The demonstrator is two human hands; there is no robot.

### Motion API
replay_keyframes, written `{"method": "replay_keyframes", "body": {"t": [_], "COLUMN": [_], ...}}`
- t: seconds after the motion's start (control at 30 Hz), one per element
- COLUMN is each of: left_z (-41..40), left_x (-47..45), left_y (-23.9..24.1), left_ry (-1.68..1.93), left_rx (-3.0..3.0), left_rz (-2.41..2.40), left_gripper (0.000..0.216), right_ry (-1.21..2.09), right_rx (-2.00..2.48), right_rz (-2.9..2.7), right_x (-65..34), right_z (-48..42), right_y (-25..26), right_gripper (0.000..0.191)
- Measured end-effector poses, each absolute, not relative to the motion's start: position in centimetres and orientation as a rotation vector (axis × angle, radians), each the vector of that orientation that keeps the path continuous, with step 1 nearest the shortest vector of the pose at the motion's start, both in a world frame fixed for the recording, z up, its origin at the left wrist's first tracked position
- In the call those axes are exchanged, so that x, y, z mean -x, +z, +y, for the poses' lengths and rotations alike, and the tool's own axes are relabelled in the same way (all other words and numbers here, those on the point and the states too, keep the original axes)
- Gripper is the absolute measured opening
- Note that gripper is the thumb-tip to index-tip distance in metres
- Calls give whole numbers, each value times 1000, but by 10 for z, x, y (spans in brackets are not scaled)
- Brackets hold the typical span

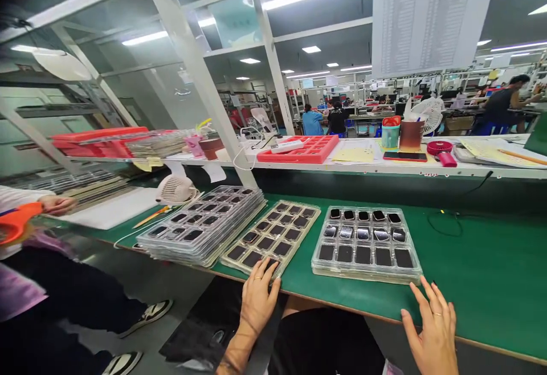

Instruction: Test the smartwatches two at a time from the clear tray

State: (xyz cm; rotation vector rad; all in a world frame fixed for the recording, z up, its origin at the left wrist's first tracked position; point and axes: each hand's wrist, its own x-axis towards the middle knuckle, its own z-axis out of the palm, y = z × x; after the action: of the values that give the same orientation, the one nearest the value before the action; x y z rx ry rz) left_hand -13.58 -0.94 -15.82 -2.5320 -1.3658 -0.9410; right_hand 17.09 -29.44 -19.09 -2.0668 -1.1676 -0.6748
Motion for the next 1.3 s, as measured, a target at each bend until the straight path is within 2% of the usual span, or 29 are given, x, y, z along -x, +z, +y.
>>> {"method": "replay_keyframes", "body": {"t": [0.2,0.57,0.93,1.3], "left_z": [-6,-13,-17,-20], "left_x": [138,137,140,143], "left_y": [-160,-156,-162,-168], "left_ry": [-989,-1015,-1171,-1202], "left_rx": [2545,2661,2673,2686], "left_rz": [-1347,-1421,-1325,-1316], "left_gripper": [36,42,40,41], "right_ry": [-594,-997,-1110,-1058], "right_rx": [1904,1902,1909,2079], "right_rz": [-1093,-1119,-1120,-1050], "right_x": [-177,-166,-172,-166], "right_z": [-284,-276,-277,-279], "right_y": [-178,-185,-194,-189], "right_gripper": [49,33,46,39]}}
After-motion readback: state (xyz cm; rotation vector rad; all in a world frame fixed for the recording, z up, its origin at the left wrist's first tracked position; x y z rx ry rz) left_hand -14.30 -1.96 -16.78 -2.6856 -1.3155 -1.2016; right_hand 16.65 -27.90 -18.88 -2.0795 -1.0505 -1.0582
